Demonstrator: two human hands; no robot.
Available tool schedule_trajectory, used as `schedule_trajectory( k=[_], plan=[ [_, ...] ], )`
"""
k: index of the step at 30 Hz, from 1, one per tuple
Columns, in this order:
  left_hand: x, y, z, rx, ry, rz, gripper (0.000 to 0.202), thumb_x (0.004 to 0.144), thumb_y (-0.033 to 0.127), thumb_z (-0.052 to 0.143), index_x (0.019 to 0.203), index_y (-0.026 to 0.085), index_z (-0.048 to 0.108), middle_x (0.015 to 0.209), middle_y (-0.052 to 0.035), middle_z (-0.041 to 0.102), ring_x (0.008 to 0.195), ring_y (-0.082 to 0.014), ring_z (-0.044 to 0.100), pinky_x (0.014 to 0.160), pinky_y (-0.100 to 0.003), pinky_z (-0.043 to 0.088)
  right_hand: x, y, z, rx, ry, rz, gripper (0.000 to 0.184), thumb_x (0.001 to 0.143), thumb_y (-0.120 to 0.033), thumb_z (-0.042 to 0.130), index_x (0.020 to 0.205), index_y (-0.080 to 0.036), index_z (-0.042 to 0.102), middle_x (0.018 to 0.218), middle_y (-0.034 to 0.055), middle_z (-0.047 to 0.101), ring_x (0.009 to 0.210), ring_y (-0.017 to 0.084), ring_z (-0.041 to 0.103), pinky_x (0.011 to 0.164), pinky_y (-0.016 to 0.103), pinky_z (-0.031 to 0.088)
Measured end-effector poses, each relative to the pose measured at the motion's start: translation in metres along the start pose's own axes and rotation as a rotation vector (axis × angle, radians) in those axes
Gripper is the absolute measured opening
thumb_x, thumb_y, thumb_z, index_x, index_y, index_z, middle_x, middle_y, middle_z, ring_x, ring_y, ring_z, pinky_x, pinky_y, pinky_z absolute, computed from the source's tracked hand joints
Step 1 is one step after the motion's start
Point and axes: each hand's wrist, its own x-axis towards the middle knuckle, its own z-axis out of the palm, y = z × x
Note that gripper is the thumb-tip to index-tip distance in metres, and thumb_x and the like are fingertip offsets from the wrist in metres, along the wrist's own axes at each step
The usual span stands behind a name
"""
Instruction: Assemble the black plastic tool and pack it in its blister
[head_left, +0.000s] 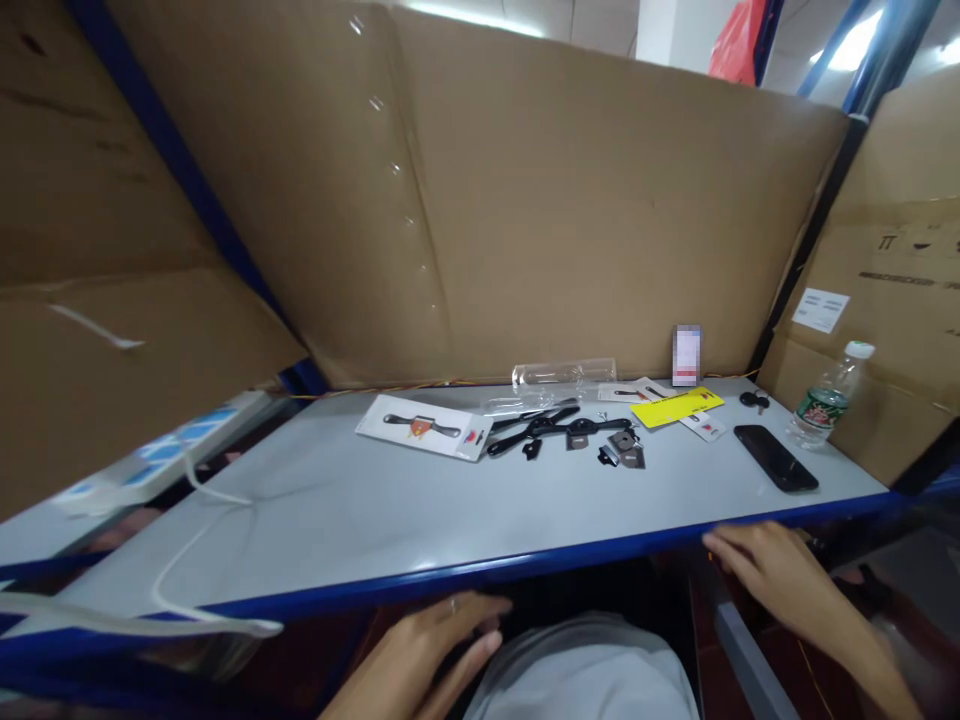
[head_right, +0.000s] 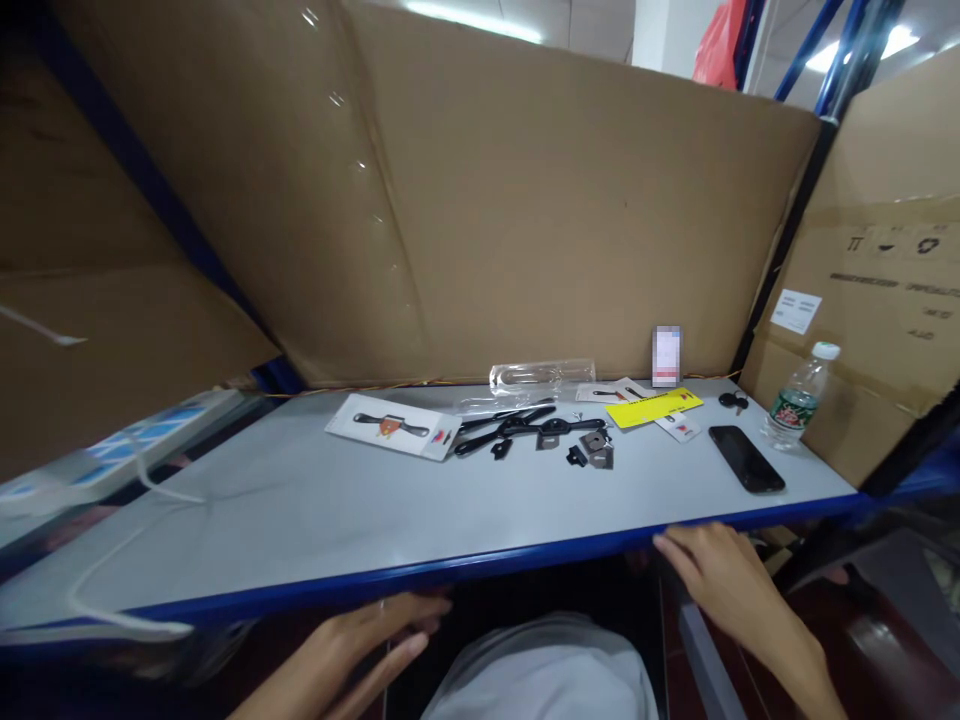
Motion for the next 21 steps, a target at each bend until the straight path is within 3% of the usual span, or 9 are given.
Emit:
schedule_trajectory(
  k=[4, 7, 10, 14, 19, 21],
  plan=[
    [0.056, 0.034, -0.012, 0.009, 0.067, 0.102, 0.041, 0.095, 0.05, 0.044, 0.108, 0.028, 0.075, 0.108, -0.0042, 0.077, 0.096, -0.0225, 0.072, 0.09, -0.032, 0.056, 0.08, -0.012, -0.019, -0.076, 0.162, 0.067, 0.031, 0.1, -0.04, 0.047, 0.102, -0.028, 0.075, 0.098, 0.006, 0.077, 0.095, 0.025, 0.07, 0.08, 0.032, 0.048],
    [0.091, 0.036, -0.006, 0.033, 0.084, 0.132, 0.043, 0.098, 0.046, 0.038, 0.101, 0.022, 0.073, 0.089, -0.0048, 0.077, 0.081, -0.0201, 0.071, 0.073, -0.028, 0.054, 0.134, -0.011, -0.012, -0.152, 0.207, 0.102, 0.037, 0.098, -0.038, 0.053, 0.125, -0.018, 0.068, 0.123, 0.0129, 0.07, 0.117, 0.029, 0.063, 0.09, 0.033, 0.048],
    [0.114, 0.033, 0.006, 0.083, 0.082, 0.147, 0.039, 0.099, 0.042, 0.039, 0.097, 0.02, 0.071, 0.084, -0.0053, 0.074, 0.078, -0.0199, 0.07, 0.069, -0.026, 0.049, 0.175, -0.021, -0.003, -0.133, 0.191, 0.042, 0.037, 0.099, -0.034, 0.051, 0.126, -0.013, 0.067, 0.126, 0.0158, 0.069, 0.12, 0.029, 0.061, 0.095, 0.034, 0.047],
    [0.131, 0.031, 0.027, 0.13, 0.075, 0.114, 0.034, 0.1, 0.034, 0.039, 0.094, 0.02, 0.069, 0.079, -0.005, 0.073, 0.076, -0.02, 0.068, 0.07, -0.027, 0.044, 0.228, -0.055, 0.005, 0.001, 0.111, -0.101, 0.035, 0.097, -0.032, 0.057, 0.126, -0.017, 0.067, 0.126, 0.0134, 0.069, 0.122, 0.027, 0.06, 0.098, 0.03, 0.044],
    [0.134, 0.028, 0.045, 0.218, 0.096, 0.116, 0.03, 0.099, 0.029, 0.042, 0.092, 0.021, 0.069, 0.093, -0.0066, 0.074, 0.089, -0.0225, 0.069, 0.074, -0.029, 0.041, 0.299, -0.093, 0.021, 0.128, 0.038, 0.119, 0.041, 0.094, -0.044, 0.059, 0.113, -0.01, 0.073, 0.121, 0.0227, 0.069, 0.113, 0.033, 0.066, 0.086, 0.033, 0.049],
    [0.131, 0.027, 0.047, 0.206, 0.107, 0.124, 0.031, 0.1, 0.029, 0.041, 0.091, 0.021, 0.069, 0.091, -0.0063, 0.073, 0.088, -0.0218, 0.068, 0.074, -0.029, 0.042, 0.319, -0.099, 0.026, 0.149, 0.031, 0.141, 0.037, 0.092, -0.04, 0.063, 0.109, -0.009, 0.074, 0.119, 0.0222, 0.07, 0.106, 0.03, 0.068, 0.079, 0.03, 0.05]
  ],
)
